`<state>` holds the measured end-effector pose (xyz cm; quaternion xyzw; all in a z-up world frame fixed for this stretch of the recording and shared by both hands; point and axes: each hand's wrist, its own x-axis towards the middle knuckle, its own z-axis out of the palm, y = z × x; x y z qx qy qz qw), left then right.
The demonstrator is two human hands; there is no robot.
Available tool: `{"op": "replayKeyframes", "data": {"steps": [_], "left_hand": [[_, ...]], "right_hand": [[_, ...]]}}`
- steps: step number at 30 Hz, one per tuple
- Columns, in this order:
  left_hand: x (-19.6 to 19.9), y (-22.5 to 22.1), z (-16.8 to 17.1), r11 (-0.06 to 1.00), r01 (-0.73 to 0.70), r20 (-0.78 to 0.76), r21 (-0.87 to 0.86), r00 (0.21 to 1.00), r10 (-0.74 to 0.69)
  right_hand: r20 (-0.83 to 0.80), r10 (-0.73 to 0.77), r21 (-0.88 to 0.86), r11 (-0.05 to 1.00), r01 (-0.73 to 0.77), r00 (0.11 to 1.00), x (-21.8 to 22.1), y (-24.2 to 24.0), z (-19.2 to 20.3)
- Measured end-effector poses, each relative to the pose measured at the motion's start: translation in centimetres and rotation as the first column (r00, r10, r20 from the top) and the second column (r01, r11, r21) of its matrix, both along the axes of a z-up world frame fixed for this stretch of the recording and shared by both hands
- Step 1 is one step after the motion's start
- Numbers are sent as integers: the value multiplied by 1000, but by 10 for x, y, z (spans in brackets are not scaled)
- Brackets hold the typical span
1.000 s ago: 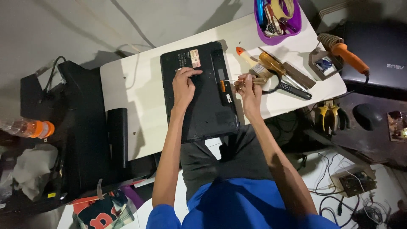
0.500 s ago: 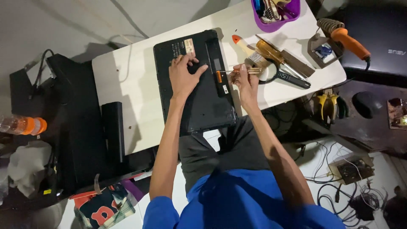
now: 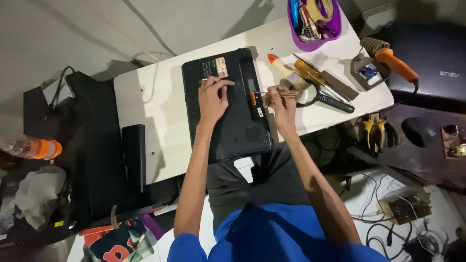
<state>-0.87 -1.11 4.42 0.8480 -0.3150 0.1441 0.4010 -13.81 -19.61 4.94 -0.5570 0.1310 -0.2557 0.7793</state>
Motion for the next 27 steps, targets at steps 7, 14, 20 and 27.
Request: {"op": "replayKeyframes", "data": {"steps": [7,14,20,27], "left_hand": [[-22,-1,19,995,-23,64,99,998,17],[-12,3,-17,966,-47,220,254,975,-11],[-15,2,-10,982,18,227,187,972,-61],[-15,-2,-14,940,-145,338,310,940,34]], "right_hand": [[9,30,-56,998,-29,1000,0,-2,-6],[33,25,-74,997,-23,999,-1,-1,-6],[42,37,-91,995,-33,998,2,-4,-12],[39,11,-80,997,-8,999,2,-2,-9]]}}
